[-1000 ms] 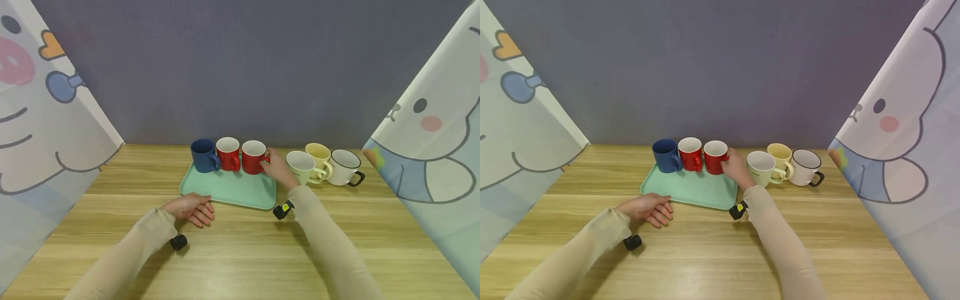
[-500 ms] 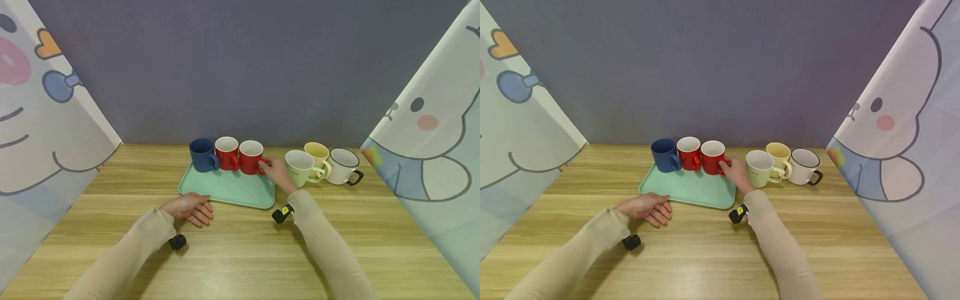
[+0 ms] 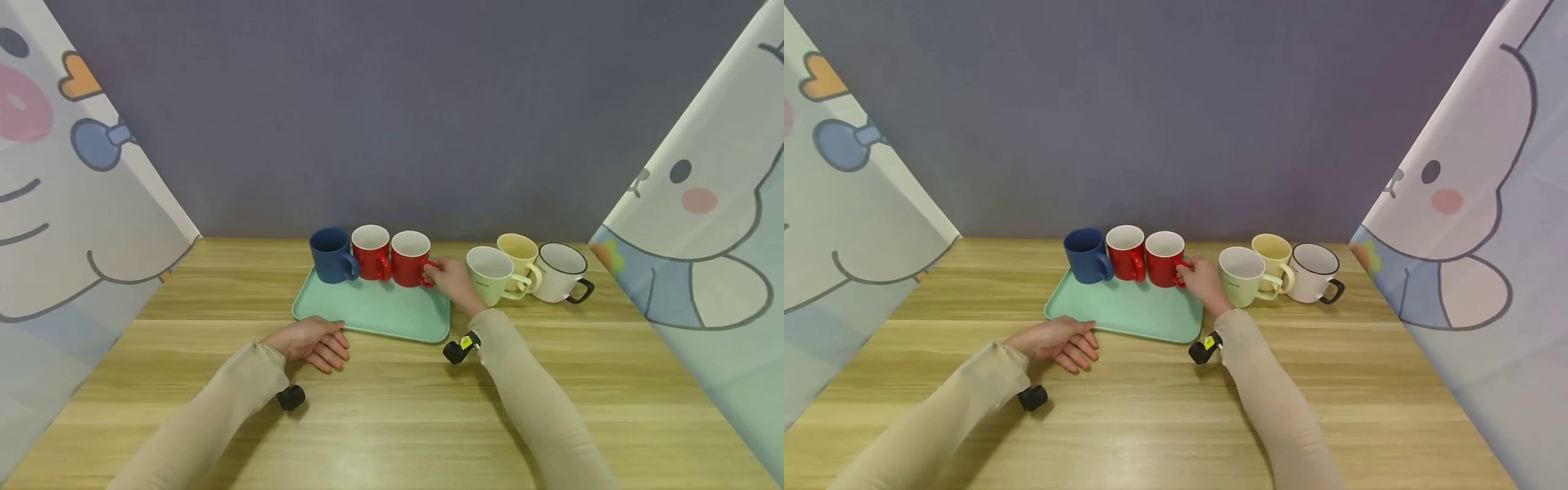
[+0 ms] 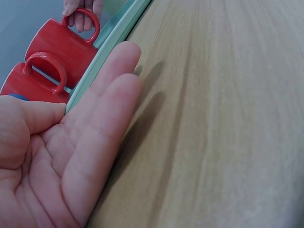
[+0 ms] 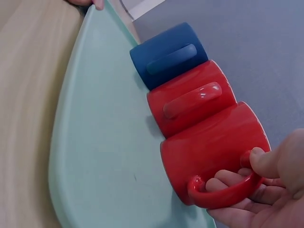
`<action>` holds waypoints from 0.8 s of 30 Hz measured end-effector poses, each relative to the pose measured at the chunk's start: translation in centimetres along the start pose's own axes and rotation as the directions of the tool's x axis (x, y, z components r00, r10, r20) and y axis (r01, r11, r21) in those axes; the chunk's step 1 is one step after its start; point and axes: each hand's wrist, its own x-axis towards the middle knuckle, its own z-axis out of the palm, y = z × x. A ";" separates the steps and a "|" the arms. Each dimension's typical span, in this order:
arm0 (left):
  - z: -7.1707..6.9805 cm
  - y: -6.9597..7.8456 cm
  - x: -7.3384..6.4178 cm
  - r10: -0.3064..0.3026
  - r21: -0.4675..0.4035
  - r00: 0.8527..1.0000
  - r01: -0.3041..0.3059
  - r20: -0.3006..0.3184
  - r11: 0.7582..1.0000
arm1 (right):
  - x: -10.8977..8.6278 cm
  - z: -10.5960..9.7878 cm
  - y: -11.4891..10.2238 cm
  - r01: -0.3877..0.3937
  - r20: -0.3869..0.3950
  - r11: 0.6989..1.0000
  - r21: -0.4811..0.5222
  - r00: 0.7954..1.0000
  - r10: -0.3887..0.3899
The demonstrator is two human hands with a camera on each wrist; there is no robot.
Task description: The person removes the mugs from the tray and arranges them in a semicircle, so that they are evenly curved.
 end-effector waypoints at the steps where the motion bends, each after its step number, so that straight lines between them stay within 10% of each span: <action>1: 0.0 0.0 0.0 -0.001 -0.002 1.000 0.001 -0.002 1.000 | 0.0 0.0 -0.1 -0.005 -0.002 1.000 0.003 1.000 0.005; 24: 0.2 0.0 0.0 0.002 0.011 1.000 -0.002 -0.013 1.000 | 0.1 -1.3 -1.5 -0.024 -0.049 0.991 -0.128 0.999 0.018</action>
